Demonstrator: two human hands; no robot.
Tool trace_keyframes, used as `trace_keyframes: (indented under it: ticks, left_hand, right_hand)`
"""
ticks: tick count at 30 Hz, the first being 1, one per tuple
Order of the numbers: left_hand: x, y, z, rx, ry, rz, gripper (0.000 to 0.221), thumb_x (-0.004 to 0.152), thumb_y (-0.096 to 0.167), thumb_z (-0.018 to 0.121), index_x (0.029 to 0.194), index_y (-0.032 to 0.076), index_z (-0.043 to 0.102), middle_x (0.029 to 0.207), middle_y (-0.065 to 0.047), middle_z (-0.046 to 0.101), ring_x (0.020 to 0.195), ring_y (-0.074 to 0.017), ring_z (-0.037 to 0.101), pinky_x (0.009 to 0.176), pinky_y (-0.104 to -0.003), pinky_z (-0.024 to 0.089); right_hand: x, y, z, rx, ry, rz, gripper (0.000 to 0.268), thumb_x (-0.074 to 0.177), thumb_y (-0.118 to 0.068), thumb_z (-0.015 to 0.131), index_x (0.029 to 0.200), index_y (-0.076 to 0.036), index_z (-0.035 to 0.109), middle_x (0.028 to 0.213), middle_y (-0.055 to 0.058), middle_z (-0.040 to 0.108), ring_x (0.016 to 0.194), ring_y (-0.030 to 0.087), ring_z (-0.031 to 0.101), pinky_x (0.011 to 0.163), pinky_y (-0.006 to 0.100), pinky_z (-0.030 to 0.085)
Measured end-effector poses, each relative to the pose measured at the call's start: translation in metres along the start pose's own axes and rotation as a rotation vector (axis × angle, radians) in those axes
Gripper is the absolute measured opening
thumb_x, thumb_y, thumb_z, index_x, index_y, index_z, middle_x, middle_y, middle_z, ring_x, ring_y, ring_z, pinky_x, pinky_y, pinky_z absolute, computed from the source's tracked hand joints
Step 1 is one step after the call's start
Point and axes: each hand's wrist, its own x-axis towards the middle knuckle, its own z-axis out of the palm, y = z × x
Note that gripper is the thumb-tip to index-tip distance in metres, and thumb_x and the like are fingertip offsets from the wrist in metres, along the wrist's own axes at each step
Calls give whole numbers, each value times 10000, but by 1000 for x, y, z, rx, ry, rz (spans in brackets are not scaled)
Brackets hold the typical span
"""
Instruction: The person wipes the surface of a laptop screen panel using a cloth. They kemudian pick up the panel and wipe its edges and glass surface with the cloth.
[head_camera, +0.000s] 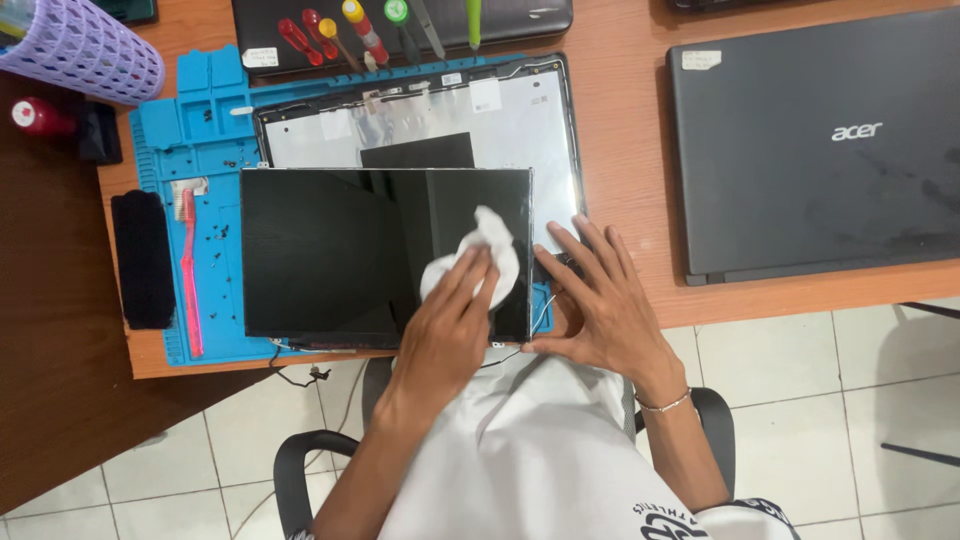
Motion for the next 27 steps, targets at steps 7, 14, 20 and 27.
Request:
trace_keyframes:
  ticks: [7, 14, 20, 27]
  left_hand:
    - [-11, 7, 7, 113, 4, -164, 461, 965, 61, 630, 1385, -104, 538, 1455, -236, 536, 1419, -373, 465, 1141, -460, 431]
    - [20, 15, 25, -36, 31, -17, 469, 980, 102, 616, 1391, -106, 530, 1487, -278, 511, 1445, -384, 437, 1167, -484, 391]
    - [-20, 5, 11, 67, 46, -178, 439, 999, 120, 597, 1395, -64, 549, 1472, -217, 525, 1430, -348, 468, 1186, -491, 394]
    - [19, -2, 24, 28, 100, -143, 472, 1007, 123, 589, 1424, -88, 519, 1519, -258, 486, 1457, -388, 422, 1187, -502, 367]
  right_hand:
    - [1, 0, -2, 1, -12, 1, 1125, 566, -664, 846, 1494, -131, 495, 1595, 89, 411, 1519, 360, 281, 1257, 597, 202]
    - [2, -1, -3, -11, 3, -18, 1081, 593, -654, 851, 1470, -116, 516, 1593, 95, 412, 1517, 375, 295, 1252, 606, 212]
    - [1, 1, 2, -9, 5, 0, 1106, 562, -686, 835, 1464, -122, 534, 1588, 88, 424, 1506, 375, 310, 1250, 606, 219]
    - [-1, 3, 4, -22, 13, -13, 1091, 576, -696, 829, 1455, -112, 551, 1596, 107, 418, 1506, 392, 308, 1249, 607, 220]
